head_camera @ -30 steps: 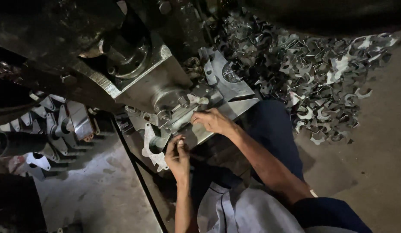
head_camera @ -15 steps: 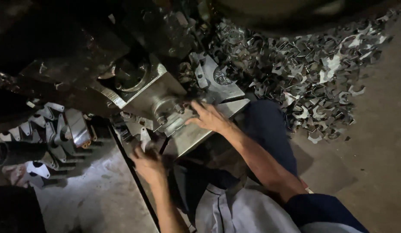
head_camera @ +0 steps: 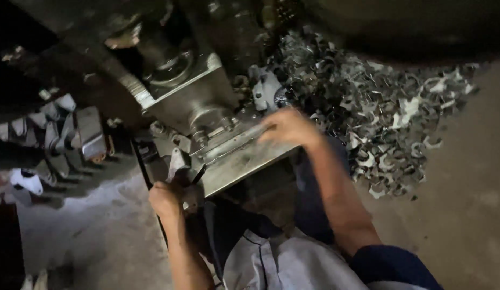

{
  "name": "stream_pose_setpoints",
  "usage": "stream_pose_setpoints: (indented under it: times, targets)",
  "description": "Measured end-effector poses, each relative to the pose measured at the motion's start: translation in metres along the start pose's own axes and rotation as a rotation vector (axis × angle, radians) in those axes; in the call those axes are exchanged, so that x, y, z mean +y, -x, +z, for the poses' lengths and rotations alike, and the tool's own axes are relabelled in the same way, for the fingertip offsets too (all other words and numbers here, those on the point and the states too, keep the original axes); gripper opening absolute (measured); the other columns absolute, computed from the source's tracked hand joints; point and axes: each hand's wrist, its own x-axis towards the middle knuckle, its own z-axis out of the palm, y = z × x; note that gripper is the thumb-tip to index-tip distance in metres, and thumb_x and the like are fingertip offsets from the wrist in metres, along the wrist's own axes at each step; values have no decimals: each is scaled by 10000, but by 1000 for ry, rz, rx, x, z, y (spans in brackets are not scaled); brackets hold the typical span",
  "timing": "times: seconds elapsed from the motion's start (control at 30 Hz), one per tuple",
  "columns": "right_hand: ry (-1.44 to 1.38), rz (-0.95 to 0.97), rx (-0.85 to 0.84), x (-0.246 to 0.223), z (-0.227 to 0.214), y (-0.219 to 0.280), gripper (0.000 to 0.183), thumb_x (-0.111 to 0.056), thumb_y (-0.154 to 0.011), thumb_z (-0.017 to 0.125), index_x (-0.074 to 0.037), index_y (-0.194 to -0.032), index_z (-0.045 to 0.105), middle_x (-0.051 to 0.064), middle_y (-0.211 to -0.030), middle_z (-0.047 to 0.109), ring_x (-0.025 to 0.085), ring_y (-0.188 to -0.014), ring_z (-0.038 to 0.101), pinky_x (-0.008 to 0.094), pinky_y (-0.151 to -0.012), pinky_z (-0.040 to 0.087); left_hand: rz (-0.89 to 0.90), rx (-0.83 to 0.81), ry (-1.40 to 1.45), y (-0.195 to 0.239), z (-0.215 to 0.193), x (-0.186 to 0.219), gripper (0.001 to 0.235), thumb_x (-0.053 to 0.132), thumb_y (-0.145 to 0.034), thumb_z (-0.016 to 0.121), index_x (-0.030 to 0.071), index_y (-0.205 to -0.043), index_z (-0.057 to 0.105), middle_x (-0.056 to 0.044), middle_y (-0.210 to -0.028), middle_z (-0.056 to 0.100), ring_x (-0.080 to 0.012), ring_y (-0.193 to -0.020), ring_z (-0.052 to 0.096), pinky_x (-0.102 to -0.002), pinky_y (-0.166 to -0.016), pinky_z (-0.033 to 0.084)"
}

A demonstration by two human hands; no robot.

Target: Placing small metal plates into a press machine to punch or form them and then removing them.

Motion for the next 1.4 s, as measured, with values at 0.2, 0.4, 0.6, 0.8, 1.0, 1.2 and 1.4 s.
stream_pose_setpoints:
  times: [0.2, 0.4, 0.6, 0.8, 1.0, 1.2, 1.4]
  targets:
    - [-1202, 126, 805, 117, -29, -14, 343, -303, -1084, 572, 1, -1063, 731, 114, -988, 764, 211, -879, 741, 336, -772, 637, -90, 179, 137, 22, -79, 66, 319, 270, -975, 751, -28, -896, 670, -290, -841, 699, -514, -780, 652, -546, -676, 527]
    - [-970, -3, -146, 66, 148, 39, 473, -398, -1051, 527, 12, -1259, 637, 198, -1058, 752, 276, -893, 761, 402, -752, 650, -172, -63, 565, 54, -114, 110, 325, 256, -973, 773, -26, -890, 634, -188, -669, 649, -291, -553, 579, -389, -550, 448]
    - [-1032, 426, -247, 10, 200, 57, 490, -467, -995, 482, -18, -1112, 639, 163, -735, 744, 240, -507, 701, 333, -428, 564, -349, -244, 1354, 89, -19, 136, 266, 217, -964, 762, 26, -867, 605, 17, -620, 547, -69, -493, 459, -255, -437, 362]
    - [-822, 354, -100, 18, 184, 1, 415, -416, -1039, 521, -32, -1092, 670, 57, -577, 557, 95, -351, 403, 236, -293, 263, -398, -277, 1486, 57, -19, 169, 245, 265, -991, 693, 33, -914, 688, 1, -611, 599, -61, -486, 497, -231, -442, 364]
    - [-813, 424, -54, 13, 175, -20, 367, -391, -1016, 558, -37, -1011, 654, 50, -616, 587, 81, -357, 398, 227, -301, 237, -185, -138, 1356, 80, -15, 158, 186, 207, -996, 691, 22, -973, 685, 15, -721, 654, -40, -599, 541, -221, -522, 420]
    - [-807, 341, -80, 30, 178, -23, 440, -403, -1030, 577, 12, -904, 653, 83, -583, 574, 87, -346, 396, 226, -298, 245, -124, -69, 1260, 101, 1, 146, 105, 124, -989, 673, 22, -1014, 670, 1, -754, 677, -61, -660, 595, -235, -601, 488]
    - [-833, 386, -96, 21, 174, -24, 426, -403, -1019, 585, 7, -935, 666, 79, -598, 578, 88, -360, 419, 221, -308, 257, -144, -43, 1153, 101, 2, 152, 93, 109, -963, 687, 26, -1004, 676, -9, -730, 692, -62, -628, 601, -244, -576, 492]
